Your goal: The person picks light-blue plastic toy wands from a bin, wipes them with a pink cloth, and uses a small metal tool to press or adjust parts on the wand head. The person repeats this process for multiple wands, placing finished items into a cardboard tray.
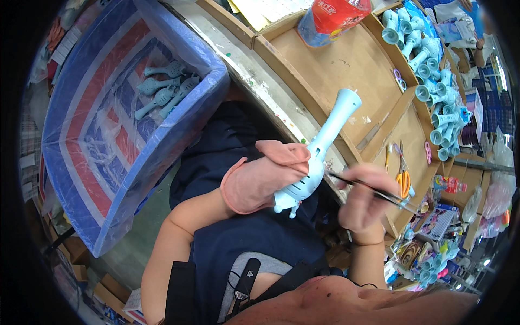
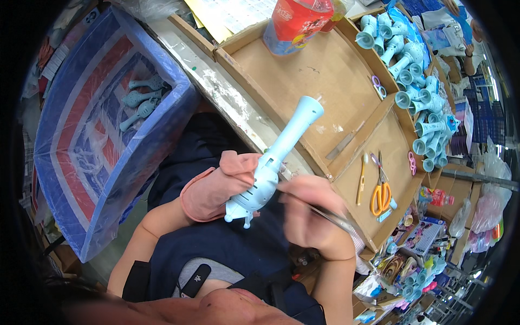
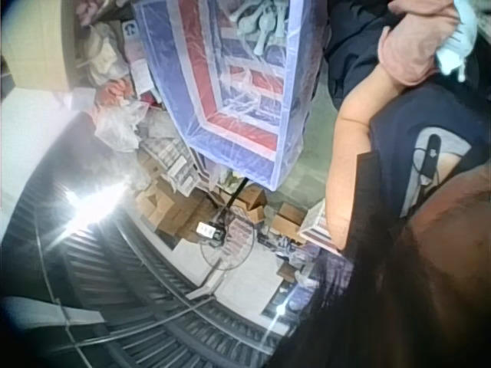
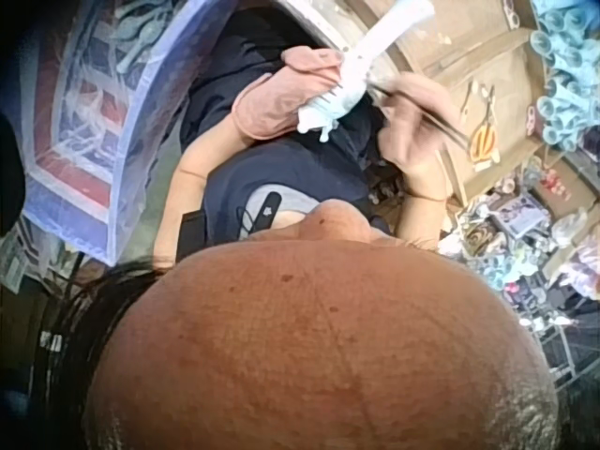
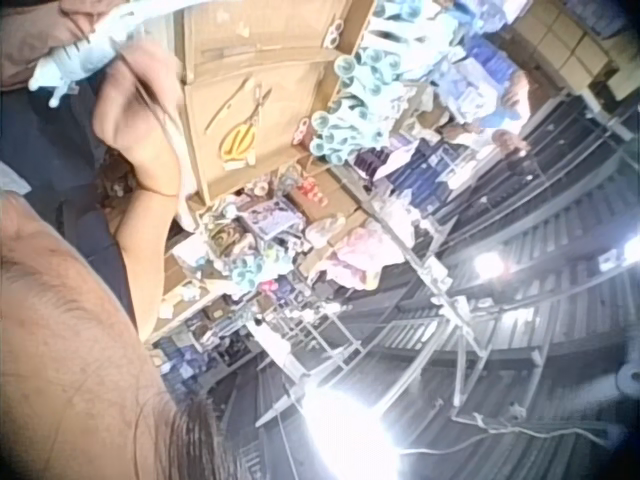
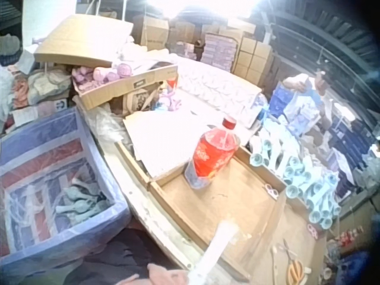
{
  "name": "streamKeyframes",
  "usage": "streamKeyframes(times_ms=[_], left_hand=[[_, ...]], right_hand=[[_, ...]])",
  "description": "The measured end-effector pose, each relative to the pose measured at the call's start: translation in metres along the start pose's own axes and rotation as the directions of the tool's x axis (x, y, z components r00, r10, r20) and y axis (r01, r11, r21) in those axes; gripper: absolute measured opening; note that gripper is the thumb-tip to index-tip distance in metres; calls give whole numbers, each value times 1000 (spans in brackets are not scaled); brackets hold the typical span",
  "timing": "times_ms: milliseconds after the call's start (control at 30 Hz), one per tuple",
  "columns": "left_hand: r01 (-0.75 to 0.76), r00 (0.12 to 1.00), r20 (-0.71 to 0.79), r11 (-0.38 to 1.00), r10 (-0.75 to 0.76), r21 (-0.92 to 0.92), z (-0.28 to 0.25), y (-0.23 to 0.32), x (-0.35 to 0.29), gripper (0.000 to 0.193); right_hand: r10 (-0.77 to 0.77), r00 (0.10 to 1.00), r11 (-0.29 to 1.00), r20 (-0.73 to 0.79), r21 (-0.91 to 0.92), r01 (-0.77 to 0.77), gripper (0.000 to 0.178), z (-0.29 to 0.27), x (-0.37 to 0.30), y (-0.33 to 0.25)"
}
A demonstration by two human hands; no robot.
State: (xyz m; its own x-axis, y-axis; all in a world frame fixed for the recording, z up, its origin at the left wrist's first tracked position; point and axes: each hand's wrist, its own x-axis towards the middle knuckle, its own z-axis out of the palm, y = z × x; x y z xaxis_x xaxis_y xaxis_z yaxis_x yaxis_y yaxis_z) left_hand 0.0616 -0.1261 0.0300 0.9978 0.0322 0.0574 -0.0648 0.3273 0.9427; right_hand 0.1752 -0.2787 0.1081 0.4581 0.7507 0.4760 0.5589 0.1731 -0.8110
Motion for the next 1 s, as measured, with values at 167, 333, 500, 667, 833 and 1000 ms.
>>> streamKeyframes(times_ms=[167,333,500,667,833,1000], left_hand=[[72,997,-41,944,-62,322,0,1,-10,40],[31,998,-54,649,15,760,3,5,-11,32],[255,956,-33,885,-290,-389,7,4,6,18],[246,947,-87,876,-308,-414,6,11,-4,54],[223,937,-208,938,-282,-266,0,6,-11,61],[232,935,-235,958,-267,-167,-2,-2,-12,68]], right_hand=[[269,945,891,-184,420,-172,19,-3,-12,-1],[404,915,686,6,660,-308,18,21,-27,19],[532,846,618,-18,692,-374,20,29,-34,31],[508,811,795,-291,520,-311,34,-24,-34,41],[377,677,446,-632,-517,-731,23,-144,-72,60],[433,615,-98,-659,-712,-695,27,-172,-124,67]])
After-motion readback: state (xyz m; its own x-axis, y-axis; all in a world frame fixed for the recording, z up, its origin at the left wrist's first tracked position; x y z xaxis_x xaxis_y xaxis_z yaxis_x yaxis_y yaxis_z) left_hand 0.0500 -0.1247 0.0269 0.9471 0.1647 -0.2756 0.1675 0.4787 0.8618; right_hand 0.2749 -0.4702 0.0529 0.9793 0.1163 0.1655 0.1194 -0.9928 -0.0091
